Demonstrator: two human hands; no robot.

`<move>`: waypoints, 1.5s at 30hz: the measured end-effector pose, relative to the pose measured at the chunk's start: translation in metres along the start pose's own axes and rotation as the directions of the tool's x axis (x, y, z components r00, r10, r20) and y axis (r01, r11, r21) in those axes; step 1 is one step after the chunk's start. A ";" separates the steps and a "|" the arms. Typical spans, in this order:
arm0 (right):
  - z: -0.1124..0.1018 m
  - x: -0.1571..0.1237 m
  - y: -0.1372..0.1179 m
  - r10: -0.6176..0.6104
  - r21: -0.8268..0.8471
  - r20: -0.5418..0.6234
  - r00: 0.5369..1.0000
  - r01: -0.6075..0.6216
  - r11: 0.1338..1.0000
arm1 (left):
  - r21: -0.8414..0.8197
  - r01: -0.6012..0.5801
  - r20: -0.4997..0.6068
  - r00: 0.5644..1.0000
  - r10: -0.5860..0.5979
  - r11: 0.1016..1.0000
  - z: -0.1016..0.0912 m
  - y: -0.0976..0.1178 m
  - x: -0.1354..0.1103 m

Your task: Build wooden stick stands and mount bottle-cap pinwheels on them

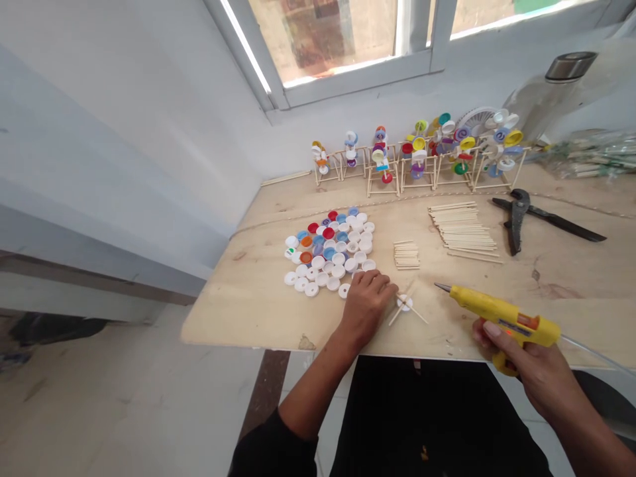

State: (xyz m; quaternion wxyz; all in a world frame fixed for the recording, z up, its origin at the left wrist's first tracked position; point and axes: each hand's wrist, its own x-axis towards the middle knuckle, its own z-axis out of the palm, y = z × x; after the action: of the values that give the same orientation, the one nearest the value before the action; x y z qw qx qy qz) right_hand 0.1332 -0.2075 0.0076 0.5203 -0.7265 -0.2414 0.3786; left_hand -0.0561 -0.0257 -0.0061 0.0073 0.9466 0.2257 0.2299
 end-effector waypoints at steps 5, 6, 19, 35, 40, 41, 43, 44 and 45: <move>0.002 0.004 0.006 0.051 0.032 -0.006 0.999 -0.051 0.998 | -0.032 0.078 -0.105 0.991 -0.081 0.996 0.003 0.001 -0.006; 0.002 0.004 0.007 0.060 0.032 -0.011 0.998 -0.060 0.998 | -0.046 0.101 -0.134 0.985 -0.106 0.994 0.002 0.003 -0.007; 0.002 0.005 0.014 0.056 -0.051 0.002 0.998 -0.055 0.997 | -0.244 0.427 -0.086 0.885 -0.458 0.871 -0.012 0.051 -0.042; 0.007 -0.002 0.003 0.079 -0.113 -0.030 0.996 -0.082 0.990 | -0.173 0.476 -0.105 0.862 -0.496 0.862 0.002 0.057 -0.030; 0.006 -0.001 0.005 0.110 -0.110 -0.036 0.993 -0.113 0.987 | -0.173 0.510 -0.138 0.835 -0.533 0.843 -0.008 0.042 -0.042; 0.006 0.000 0.007 0.105 -0.106 -0.033 0.994 -0.108 0.988 | -0.154 0.532 -0.148 0.821 -0.552 0.833 -0.011 0.036 -0.045; 0.004 0.003 0.011 0.089 -0.100 -0.022 0.996 -0.091 0.991 | -0.107 0.575 -0.153 0.796 -0.585 0.811 -0.017 0.021 -0.051; 0.003 0.005 0.013 0.086 -0.095 -0.015 0.996 -0.087 0.992 | -0.084 0.589 -0.147 0.790 -0.595 0.804 -0.019 0.014 -0.054; 0.001 0.007 0.015 0.086 -0.090 -0.006 0.996 -0.086 0.992 | -0.061 0.598 -0.133 0.789 -0.600 0.799 -0.021 0.008 -0.056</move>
State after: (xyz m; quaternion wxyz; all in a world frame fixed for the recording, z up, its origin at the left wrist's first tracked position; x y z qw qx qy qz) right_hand 0.1355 -0.2072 -0.0091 0.4703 -0.7593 -0.2262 0.3887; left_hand -0.1062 -0.0584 -0.0102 0.0707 0.8068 0.5122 0.2858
